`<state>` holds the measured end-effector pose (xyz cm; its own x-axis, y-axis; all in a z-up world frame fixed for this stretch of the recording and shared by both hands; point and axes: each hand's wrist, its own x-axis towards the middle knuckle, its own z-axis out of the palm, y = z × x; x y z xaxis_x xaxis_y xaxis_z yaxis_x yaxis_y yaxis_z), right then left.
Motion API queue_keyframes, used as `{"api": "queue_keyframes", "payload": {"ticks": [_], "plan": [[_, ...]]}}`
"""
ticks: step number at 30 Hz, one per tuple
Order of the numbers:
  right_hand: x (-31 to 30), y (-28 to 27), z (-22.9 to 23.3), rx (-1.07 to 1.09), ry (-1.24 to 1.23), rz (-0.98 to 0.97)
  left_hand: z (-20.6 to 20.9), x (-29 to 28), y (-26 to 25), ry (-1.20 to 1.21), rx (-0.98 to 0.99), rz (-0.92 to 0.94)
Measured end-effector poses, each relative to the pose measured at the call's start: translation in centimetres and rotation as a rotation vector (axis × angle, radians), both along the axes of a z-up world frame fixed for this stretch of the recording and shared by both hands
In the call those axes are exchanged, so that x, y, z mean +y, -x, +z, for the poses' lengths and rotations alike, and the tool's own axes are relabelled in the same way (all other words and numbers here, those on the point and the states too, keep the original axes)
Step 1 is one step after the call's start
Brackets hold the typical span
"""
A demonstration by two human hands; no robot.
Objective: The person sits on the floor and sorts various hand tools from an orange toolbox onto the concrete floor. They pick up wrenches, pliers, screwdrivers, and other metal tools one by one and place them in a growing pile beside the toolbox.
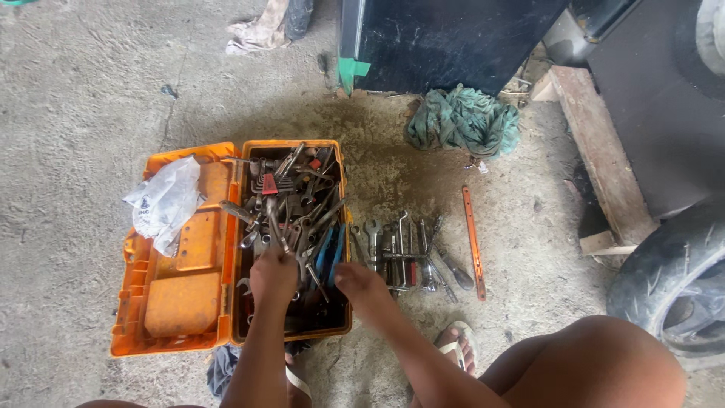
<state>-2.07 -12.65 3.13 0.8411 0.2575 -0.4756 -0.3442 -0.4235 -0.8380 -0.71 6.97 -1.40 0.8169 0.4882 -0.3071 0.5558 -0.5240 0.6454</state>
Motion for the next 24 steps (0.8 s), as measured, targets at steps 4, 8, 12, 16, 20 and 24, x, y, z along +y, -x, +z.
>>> {"api": "queue_keyframes", "payload": {"ticks": [4,8,12,16,20,24], "plan": [[0.1,-2.3,-2.4,0.189,-0.325,-0.172,1.1,-3.5,-0.1,0.294,0.109,-0.167],[-3.2,-3.2,-5.9,0.185,-0.212,-0.122,1.5,-5.5,0.8,0.538,0.2,-0.118],[-8.8,-2.1,-10.2,0.064,0.089,-0.304,0.9,-4.1,1.7,-0.134,0.17,-0.249],[-14.2,-2.9,-12.3,0.29,0.157,-0.619,-0.5,-3.9,1.4,-0.168,0.329,-0.222],[-17.9,-4.0,-13.0,-0.389,0.237,-0.38,-2.7,-4.0,1.3,-0.193,0.119,-0.07],[-17.4,-2.8,-12.1,-0.19,0.152,-0.408,-3.2,-3.5,0.6,-0.285,0.231,-0.131]]}}
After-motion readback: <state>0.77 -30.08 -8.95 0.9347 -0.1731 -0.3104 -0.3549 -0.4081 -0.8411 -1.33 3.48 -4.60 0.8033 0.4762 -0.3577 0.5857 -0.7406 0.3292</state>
